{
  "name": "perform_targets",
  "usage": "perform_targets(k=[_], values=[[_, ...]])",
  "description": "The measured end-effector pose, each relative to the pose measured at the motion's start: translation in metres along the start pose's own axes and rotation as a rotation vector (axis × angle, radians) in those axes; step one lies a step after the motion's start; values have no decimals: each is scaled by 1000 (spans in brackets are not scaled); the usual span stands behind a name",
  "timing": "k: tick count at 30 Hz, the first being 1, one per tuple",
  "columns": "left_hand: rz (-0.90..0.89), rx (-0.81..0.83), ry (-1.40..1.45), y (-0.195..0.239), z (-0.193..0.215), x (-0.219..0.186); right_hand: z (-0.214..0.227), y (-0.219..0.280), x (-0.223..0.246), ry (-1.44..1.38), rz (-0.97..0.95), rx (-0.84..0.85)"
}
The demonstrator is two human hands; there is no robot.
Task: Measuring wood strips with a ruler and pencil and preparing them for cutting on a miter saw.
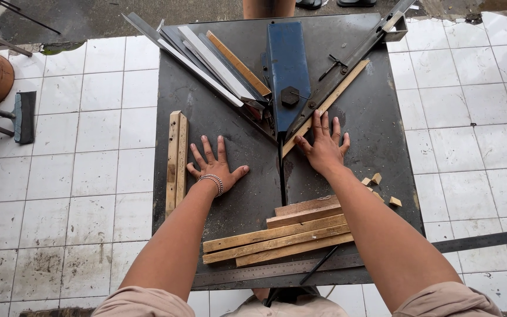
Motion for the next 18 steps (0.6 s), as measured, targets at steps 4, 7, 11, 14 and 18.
perform_targets(k=[4,7,11,14,18], values=[[-1,-3,4,-1,2,0,0,-3,0,-5,-3,-7],[-8,-5,0,3,1,1,-2,0,-2,-9,-2,-17],[-6,-2,0,12,-6,3,-3,12,-3,-40,-11,-20],[-10,5,7,23,-9,3,-5,22,-8,-72,-19,-32],[-4,12,3,34,-13,5,-6,31,-12,-128,-14,-51]])
Point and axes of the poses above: each hand's wrist, its own y-axis away from the middle knuckle, its own z-axis out of the back of the hand, x = y × z, the point moved 1 cm from there along -y, towards the middle knuckle, and after that the axes turned 7 degrees about -y, right-handed, at the moved point
